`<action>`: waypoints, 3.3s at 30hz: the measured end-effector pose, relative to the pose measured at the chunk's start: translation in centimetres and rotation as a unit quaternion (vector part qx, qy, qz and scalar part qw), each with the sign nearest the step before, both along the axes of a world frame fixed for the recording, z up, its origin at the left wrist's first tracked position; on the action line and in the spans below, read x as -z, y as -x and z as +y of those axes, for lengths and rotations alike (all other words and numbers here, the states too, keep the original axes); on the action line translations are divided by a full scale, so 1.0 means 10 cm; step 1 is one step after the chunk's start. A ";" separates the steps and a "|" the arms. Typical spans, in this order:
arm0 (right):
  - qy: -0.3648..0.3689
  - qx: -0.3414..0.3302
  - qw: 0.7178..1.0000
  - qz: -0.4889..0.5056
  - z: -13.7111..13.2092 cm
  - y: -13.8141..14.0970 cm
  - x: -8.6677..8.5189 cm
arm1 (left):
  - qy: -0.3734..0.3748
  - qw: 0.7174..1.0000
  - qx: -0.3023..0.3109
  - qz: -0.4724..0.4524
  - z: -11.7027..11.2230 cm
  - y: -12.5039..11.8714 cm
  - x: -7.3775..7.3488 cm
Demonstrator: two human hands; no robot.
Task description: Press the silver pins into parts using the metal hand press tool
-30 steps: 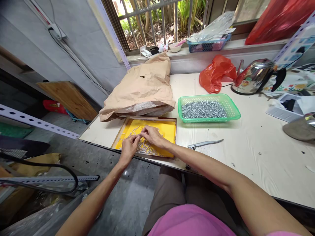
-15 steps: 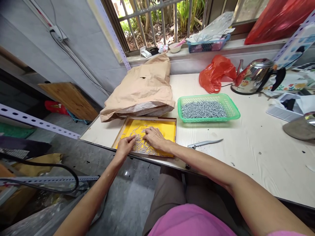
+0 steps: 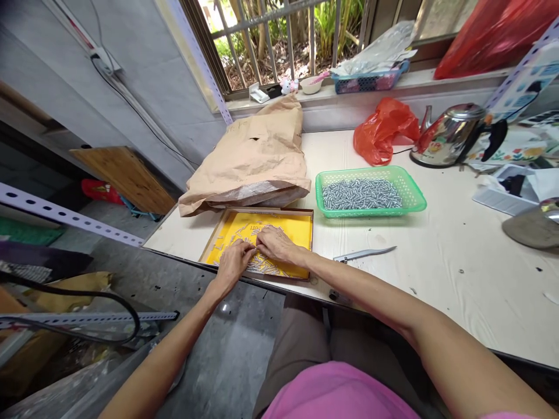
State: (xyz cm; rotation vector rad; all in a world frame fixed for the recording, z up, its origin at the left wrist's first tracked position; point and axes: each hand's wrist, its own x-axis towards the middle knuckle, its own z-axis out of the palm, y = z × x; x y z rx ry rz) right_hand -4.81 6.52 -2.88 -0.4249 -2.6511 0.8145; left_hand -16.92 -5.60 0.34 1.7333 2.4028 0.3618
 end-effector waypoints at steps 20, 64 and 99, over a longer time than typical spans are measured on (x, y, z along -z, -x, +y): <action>0.092 0.001 0.991 0.096 0.00 -0.14 -0.01 | -0.025 0.854 -0.222 -0.469 0.16 0.02 -0.05; 0.009 0.023 0.998 0.055 -0.03 -0.21 0.15 | -0.014 0.981 -0.037 -0.192 0.10 -0.07 0.11; 0.200 0.070 0.972 0.103 -0.01 -0.04 0.09 | 0.010 0.986 0.023 0.166 0.02 -0.15 0.14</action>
